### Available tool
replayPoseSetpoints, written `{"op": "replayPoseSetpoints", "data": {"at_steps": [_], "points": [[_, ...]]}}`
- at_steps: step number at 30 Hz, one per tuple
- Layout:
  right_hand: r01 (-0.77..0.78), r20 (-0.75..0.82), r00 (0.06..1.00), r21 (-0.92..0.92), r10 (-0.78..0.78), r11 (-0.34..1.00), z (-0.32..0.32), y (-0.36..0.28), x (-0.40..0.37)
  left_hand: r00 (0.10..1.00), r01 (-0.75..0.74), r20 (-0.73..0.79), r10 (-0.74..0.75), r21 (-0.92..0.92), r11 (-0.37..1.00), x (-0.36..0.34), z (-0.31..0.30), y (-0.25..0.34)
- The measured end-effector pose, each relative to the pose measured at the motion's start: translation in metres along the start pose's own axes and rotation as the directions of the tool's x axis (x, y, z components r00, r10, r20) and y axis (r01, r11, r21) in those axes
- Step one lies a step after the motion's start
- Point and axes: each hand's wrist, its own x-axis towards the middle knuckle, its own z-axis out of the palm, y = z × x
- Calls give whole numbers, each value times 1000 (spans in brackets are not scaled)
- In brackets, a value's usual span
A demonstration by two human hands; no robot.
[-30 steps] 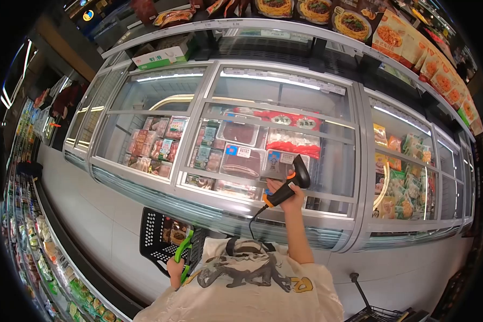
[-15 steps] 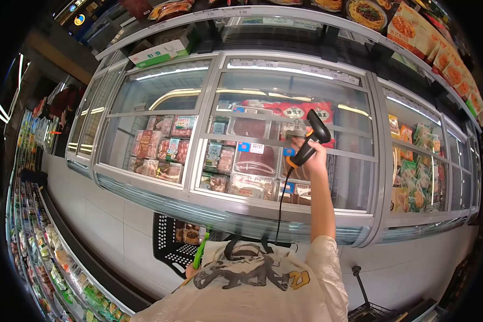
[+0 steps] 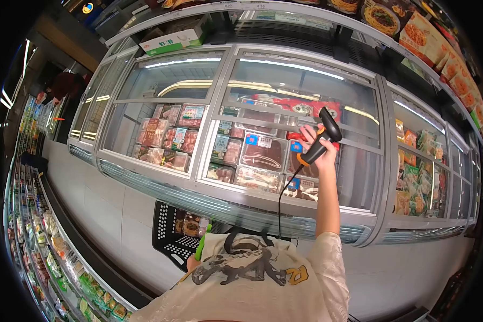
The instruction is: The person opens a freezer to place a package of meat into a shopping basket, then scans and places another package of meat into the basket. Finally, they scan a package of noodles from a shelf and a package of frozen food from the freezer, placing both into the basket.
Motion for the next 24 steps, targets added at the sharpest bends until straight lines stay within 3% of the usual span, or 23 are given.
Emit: {"op": "replayPoseSetpoints", "data": {"at_steps": [2, 4, 5, 6, 8, 9, 12, 14, 16, 20, 24], "points": [[-58, 95, 994, 72, 51, 996, 3, -18, -26, 998, -35, 56, 37, -45, 998, 3, -5, 5], [-6, -73, 997, -147, -5, 989, 10, -42, -68, 993, -16, 111, 33, -145, 989, 6, -17, 21], [-75, -119, 992, -239, 47, 968, 31, -58, -91, 992, -122, 23, 125, -96, 988, 19, -3, 8], [-132, -123, 988, -378, 92, 916, 46, -74, -114, 995, -69, 67, 72, -38, 997, 26, -1, 7], [-191, -290, 957, -605, 10, 773, 70, -98, -167, 989, 27, 141, -39, 85, 996, 41, 2, 11], [-226, -375, 926, -654, -49, 721, 74, -106, -195, 995, -22, 102, 6, 157, 987, 46, 11, 6], [-280, -410, 908, -744, -84, 607, 82, -129, -268, 956, 120, 277, -95, -73, 990, 39, -6, 25], [-408, -513, 838, -817, -189, 409, 80, -139, -310, 960, 134, 265, -95, -134, 982, 44, 6, 9], [-447, -512, 792, -858, -334, 255, 75, -144, -338, 964, 159, 235, -124, -136, 978, 43, 8, 11], [-397, -498, 798, -858, -339, 325, 80, -160, -359, 978, 172, 125, -165, -50, 984, 42, 16, 13], [-365, -495, 790, -854, -363, 370, 71, -178, -364, 968, 223, 118, -221, -4, 975, 30, 24, 23]]}}
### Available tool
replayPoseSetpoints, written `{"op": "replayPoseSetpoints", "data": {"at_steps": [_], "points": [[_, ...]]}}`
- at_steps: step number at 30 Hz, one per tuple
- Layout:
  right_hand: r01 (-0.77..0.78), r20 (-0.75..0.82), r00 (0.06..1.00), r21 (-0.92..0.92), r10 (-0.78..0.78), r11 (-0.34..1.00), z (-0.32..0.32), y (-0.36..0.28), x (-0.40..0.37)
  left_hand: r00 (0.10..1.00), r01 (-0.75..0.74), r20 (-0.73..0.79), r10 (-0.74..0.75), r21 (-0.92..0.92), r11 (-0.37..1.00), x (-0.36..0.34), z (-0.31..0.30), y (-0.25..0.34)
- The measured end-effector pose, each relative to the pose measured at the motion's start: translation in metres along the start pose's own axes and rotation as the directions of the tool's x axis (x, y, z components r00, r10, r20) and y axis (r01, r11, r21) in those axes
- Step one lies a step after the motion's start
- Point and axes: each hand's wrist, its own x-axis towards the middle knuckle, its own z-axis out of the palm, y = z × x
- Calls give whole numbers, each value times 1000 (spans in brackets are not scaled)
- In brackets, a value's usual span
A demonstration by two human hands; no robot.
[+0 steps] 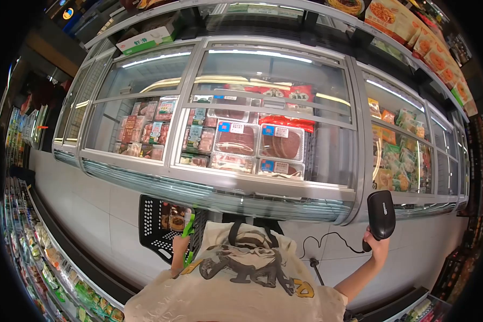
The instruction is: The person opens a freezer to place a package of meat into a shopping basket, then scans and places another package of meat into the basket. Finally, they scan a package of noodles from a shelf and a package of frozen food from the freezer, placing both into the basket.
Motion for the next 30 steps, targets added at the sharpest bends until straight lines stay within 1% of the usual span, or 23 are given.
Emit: {"op": "replayPoseSetpoints", "data": {"at_steps": [2, 4, 8, 11, 14, 15, 18, 20, 22, 23, 24, 26, 28, 30], "points": [[12, -24, 1000, -3, -12, 1000, -7, -1, 5, 1000, 0, 5, 0, -6, 1000, -13, 7, 9], [11, -9, 1000, 24, -11, 1000, -16, 3, 12, 1000, -4, 18, 5, -30, 1000, -24, 16, 14], [-4, 40, 999, 31, 3, 1000, -29, 6, 31, 999, -26, -25, 27, 26, 999, -54, 29, 31], [-26, 52, 998, 44, 24, 999, -31, 5, 51, 999, -34, -34, 34, 3, 999, -63, 40, 39], [-6, 77, 997, 46, 2, 999, -26, 14, 73, 998, -63, -25, 64, 24, 998, -77, 41, 53], [-10, 88, 996, 53, 5, 999, -21, 16, 77, 995, -92, 47, 92, -7, 996, -83, 36, 56], [0, 112, 994, 63, -7, 998, -5, 13, 90, 974, -126, 178, 140, -86, 988, -87, 27, 63], [4, 118, 993, 67, -11, 998, 7, 9, 93, 962, -136, 248, 115, 70, 988, -83, 18, 73], [-16, 84, 996, 91, 8, 996, 16, 13, 95, 945, -160, 317, 82, 230, 960, -75, 7, 84], [-22, 67, 998, 101, 15, 995, 20, 13, 98, 913, -170, 407, 35, 300, 939, -54, 10, 81], [-18, 92, 996, 114, 7, 993, 24, 13, 101, 873, -253, 468, 136, 198, 947, -38, 12, 75], [-15, 140, 990, 140, -5, 990, 32, 11, 106, 760, -393, 557, 336, -20, 919, -38, -35, 126], [-34, 136, 991, 120, 18, 992, 42, 8, 110, 789, -343, 482, 380, -167, 924, -5, -47, 155], [-42, 121, 992, 101, 30, 994, 53, 3, 111, 744, -477, 503, 440, -62, 877, -22, -99, 232]]}}
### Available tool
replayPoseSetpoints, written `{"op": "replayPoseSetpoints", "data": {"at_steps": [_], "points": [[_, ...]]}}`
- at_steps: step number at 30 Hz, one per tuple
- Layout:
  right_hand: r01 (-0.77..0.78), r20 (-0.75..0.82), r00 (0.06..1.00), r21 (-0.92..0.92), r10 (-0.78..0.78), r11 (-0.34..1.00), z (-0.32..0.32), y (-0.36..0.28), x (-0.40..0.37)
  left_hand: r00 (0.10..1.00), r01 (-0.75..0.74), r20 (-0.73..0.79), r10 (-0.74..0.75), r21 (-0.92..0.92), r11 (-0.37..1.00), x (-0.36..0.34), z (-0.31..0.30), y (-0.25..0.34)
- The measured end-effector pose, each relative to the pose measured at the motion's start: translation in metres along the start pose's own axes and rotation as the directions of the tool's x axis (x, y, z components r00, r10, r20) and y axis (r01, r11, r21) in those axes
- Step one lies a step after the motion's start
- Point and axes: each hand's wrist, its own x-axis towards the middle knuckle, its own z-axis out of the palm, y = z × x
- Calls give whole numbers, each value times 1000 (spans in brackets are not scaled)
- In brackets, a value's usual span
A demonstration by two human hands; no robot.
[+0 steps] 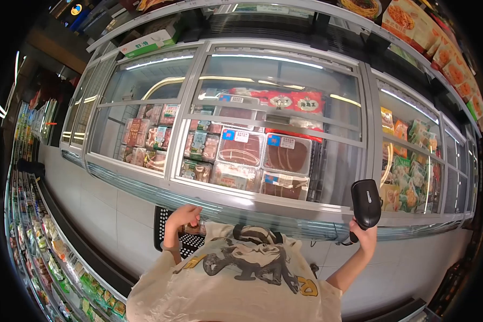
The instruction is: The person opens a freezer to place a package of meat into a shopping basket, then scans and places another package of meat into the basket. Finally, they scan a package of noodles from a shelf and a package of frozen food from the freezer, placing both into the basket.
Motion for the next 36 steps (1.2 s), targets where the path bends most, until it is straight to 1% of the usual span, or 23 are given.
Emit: {"op": "replayPoseSetpoints", "data": {"at_steps": [2, 4, 5, 6, 8, 9, 10, 13, 16, 17, 18, 20, 21, 24, 27, 30, 31, 34, 35, 36], "points": [[-4, -17, 1000, -20, 4, 1000, 15, -10, -1, 978, -210, -9, 210, -24, 977, 14, -33, 53], [-35, -5, 999, 8, 35, 999, 27, -15, 3, 927, -376, -2, 376, -1, 927, 55, -56, 82], [-48, 5, 999, 21, 48, 999, 31, -16, 5, 908, -417, -33, 417, 7, 909, 82, -61, 91], [-47, 12, 999, -11, 47, 999, 33, -14, 8, 886, -458, -66, 458, 15, 889, 115, -61, 94], [-38, 27, 999, -77, 40, 996, 33, -6, 15, 856, -489, -27, 516, 281, 826, 181, -52, 89], [-87, 11, 996, -62, 88, 994, 37, -9, 15, 875, -461, 2, 484, 309, 832, 215, -39, 77], [-90, 26, 995, -59, 92, 994, 37, -9, 17, 893, -432, 31, 448, 336, 837, 243, -27, 67], [-97, 61, 993, -54, 100, 994, 38, -6, 23, 935, -252, -46, 351, 611, 751, 269, 8, 57], [-110, 66, 991, -61, 114, 992, 36, -3, 26, 978, -179, 34, 206, 640, 747, 280, 21, 46], [-119, 65, 990, -63, 123, 991, 36, -3, 27, 976, -169, 7, 220, 666, 727, 282, 25, 41], [-126, 66, 989, -64, 130, 990, 37, -3, 29, 980, -163, 30, 195, 679, 716, 287, 27, 38], [-91, 38, 995, -105, 96, 990, 43, -4, 32, 987, -152, 71, 144, 705, 693, 292, 26, 40], [-76, 26, 996, -125, 80, 989, 44, -4, 33, 987, -162, 119, 109, 696, 700, 296, 26, 41], [-104, 44, 993, -123, 110, 987, 41, 4, 38, 983, -180, 160, 87, 773, 608, 300, 36, 35], [-135, 21, 990, -106, 138, 985, 48, 0, 42, 988, -152, 124, 87, 780, 608, 302, 44, 40], [-162, 16, 986, -85, 164, 983, 51, 4, 45, 981, -183, 173, 83, 723, 666, 310, 43, 40], [-166, 17, 986, -89, 169, 982, 52, 5, 46, 975, -220, 180, 129, 737, 639, 311, 43, 40], [-195, 33, 980, -85, 198, 977, 52, 6, 46, 943, -330, 265, 199, 695, 638, 313, 35, 43], [-215, 46, 975, -70, 219, 974, 50, 5, 45, 941, -326, 308, 143, 698, 638, 313, 32, 47], [-235, 58, 969, -55, 238, 970, 50, 3, 44, 933, -343, 326, 151, 683, 645, 312, 28, 49]]}}
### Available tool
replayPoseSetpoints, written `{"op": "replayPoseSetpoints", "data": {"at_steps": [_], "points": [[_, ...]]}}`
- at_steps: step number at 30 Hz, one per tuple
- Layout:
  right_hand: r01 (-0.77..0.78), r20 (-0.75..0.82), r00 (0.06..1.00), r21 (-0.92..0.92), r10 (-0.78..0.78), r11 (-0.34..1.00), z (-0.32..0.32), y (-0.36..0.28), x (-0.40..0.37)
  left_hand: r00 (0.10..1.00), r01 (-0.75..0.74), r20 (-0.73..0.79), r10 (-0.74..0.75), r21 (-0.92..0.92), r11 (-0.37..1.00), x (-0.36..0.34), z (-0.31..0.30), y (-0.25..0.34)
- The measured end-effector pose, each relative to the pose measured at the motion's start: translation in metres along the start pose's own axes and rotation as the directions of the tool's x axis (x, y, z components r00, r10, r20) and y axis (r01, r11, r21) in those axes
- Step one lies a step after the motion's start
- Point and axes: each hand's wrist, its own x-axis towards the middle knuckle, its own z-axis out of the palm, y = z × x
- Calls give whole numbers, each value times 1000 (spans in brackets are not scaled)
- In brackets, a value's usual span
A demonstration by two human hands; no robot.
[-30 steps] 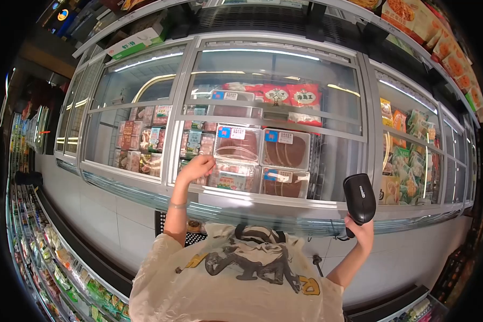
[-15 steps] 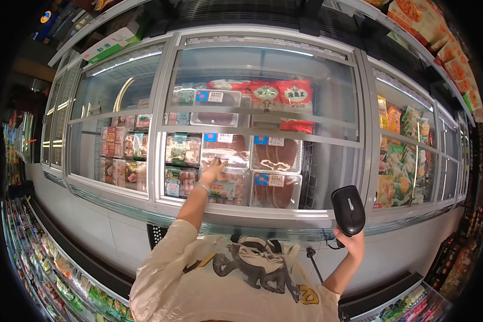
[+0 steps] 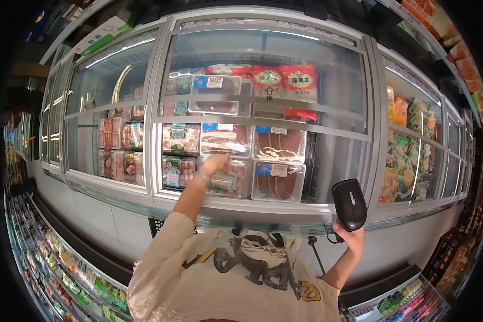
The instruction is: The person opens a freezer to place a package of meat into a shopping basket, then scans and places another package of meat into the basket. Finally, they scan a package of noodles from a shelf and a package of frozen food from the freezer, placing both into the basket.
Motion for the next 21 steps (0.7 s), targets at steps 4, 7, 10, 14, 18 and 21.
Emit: {"op": "replayPoseSetpoints", "data": {"at_steps": [4, 7, 10, 14, 18, 21], "points": [[-1, -13, 1000, 55, 2, 998, 3, -4, -2, 994, -28, 102, 36, -81, 996, -5, -9, -11], [68, -33, 997, -1, -68, 998, 2, 5, -1, 974, 78, 221, -43, -152, 985, -9, -8, -23], [80, -42, 996, 2, -80, 997, 1, 5, -1, 953, 138, 292, -83, -174, 975, -5, -6, -29], [17, -47, 999, 29, -16, 999, 6, 3, 2, 1000, -24, 0, 24, 2, 1000, -23, -3, -21], [33, -14, 999, 16, -33, 999, 9, -1, 5, 972, -94, 197, 126, -162, 982, -18, -5, -20], [26, -17, 1000, 16, -26, 1000, 6, 4, 5, 949, -165, 247, 194, -134, 977, -19, -4, -14]]}}
